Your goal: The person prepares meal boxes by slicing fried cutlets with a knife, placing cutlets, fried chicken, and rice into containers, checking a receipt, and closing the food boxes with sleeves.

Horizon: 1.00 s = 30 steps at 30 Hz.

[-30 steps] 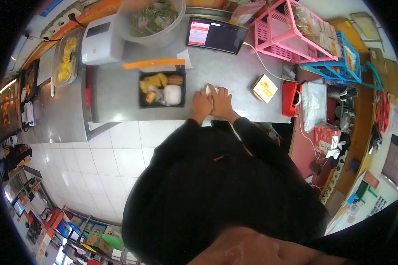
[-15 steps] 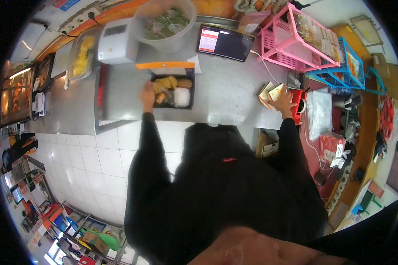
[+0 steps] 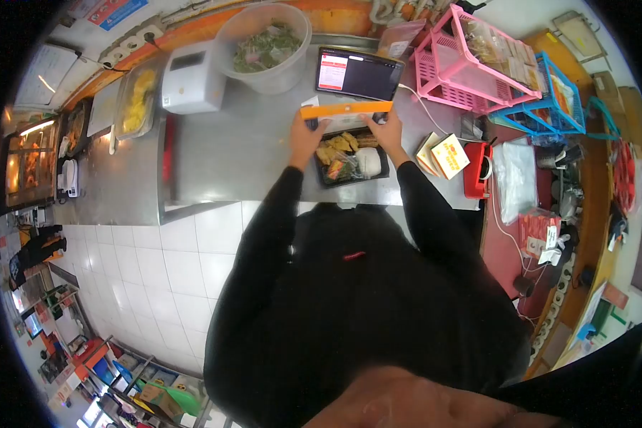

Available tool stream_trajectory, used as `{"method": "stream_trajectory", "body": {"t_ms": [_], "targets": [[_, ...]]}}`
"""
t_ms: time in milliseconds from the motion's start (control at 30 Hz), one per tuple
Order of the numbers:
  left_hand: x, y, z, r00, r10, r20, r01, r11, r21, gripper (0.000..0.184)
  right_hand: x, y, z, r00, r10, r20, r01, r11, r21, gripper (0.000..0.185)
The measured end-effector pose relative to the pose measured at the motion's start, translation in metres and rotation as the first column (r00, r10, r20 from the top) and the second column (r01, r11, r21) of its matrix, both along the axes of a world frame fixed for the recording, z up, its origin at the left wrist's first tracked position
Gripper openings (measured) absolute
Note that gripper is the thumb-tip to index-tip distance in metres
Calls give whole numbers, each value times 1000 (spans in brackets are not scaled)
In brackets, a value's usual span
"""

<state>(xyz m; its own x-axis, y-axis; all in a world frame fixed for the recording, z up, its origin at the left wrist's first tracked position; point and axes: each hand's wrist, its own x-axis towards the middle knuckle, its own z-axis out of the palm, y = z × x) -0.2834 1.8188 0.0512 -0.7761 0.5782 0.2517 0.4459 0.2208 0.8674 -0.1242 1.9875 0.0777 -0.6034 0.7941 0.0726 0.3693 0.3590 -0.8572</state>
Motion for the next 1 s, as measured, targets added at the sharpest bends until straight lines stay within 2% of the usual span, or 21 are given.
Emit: {"method": "stream_trajectory", "body": {"t_ms": [100, 133, 233, 267, 367, 467, 500, 533, 567, 600, 667, 700, 767, 800, 833, 867, 900, 933, 967, 1000], "targets": [[-7, 28, 13, 998, -9, -54, 5, 997, -79, 63, 4, 16, -8, 988, -149, 36, 139, 969, 204, 60], [-11, 30, 12, 988, 4, -154, 1, 999, 35, 63, 8, 22, -9, 994, -113, -11, 113, 976, 188, 50], [-22, 20, 12, 987, -114, 117, 110, 993, 42, 60, 24, 35, 0, 1000, 0, 31, -7, 974, 227, 45], [-23, 17, 14, 985, -126, 116, 130, 991, -29, 57, 27, 35, 0, 998, -14, 67, -12, 928, 373, 43], [-39, 7, 10, 975, -205, 88, 216, 966, -139, 50, 35, 35, -1, 956, -147, 253, 63, 947, 314, 44], [-44, 1, 6, 953, -278, 124, 283, 959, -22, 45, 50, 55, -25, 929, -156, 337, 76, 968, 238, 37], [-42, -2, 4, 948, -287, 138, 295, 955, -37, 44, 52, 51, -21, 958, -177, 226, 198, 977, -74, 33], [-38, -4, 2, 944, -292, 152, 303, 952, -51, 42, 55, 45, -14, 966, -228, 124, 259, 884, -389, 30], [-33, -9, 0, 942, -292, 166, 306, 950, -66, 41, 55, 40, -8, 953, -300, 44, 252, 701, -667, 26], [-24, -16, 0, 938, -318, 138, 327, 944, -48, 40, 61, 43, -15, 902, -411, -130, 125, 538, -834, 20], [-1, -34, 2, 929, -362, 82, 364, 931, -18, 38, 68, 37, 16, 679, -730, -79, 13, 119, -993, 28], [8, -40, -3, 944, -330, 26, 329, 944, 19, 39, 71, 34, 29, 540, -841, 22, -97, -89, -991, 33], [26, -51, -18, 958, -276, -79, 283, 954, 95, 41, 85, 40, 4, 692, -719, -60, -61, 24, -998, 25], [33, -55, -17, 965, -238, -115, 247, 966, 74, 35, 93, 40, -10, 753, -652, -94, -50, 85, -995, 21], [43, -57, -26, 987, -102, 124, 98, 994, 37, 32, 97, 37, -14, 753, -654, -70, -77, 18, -997, 23], [53, -56, -34, 936, 48, 348, -39, 999, -32, 32, 101, 36, -18, 754, -655, -51, -105, -44, -994, 25], [60, -51, -41, 817, 200, 541, -155, 979, -129, 34, 104, 37, -21, 755, -655, -33, -132, -103, -986, 26], [59, -48, -32, 541, 81, 837, -109, 994, -26, 43, 105, 41, -30, 762, -643, -72, -151, -69, -986, 30], [53, -47, -23, 172, -63, 983, -105, 991, 82, 53, 104, 50, -39, 753, -656, -56, -142, -78, -987, 30], [49, -46, -8, -223, -205, 953, -145, 974, 175, 63, 99, 58, -46, 744, -668, -39, -134, -93, -987, 29]]}}
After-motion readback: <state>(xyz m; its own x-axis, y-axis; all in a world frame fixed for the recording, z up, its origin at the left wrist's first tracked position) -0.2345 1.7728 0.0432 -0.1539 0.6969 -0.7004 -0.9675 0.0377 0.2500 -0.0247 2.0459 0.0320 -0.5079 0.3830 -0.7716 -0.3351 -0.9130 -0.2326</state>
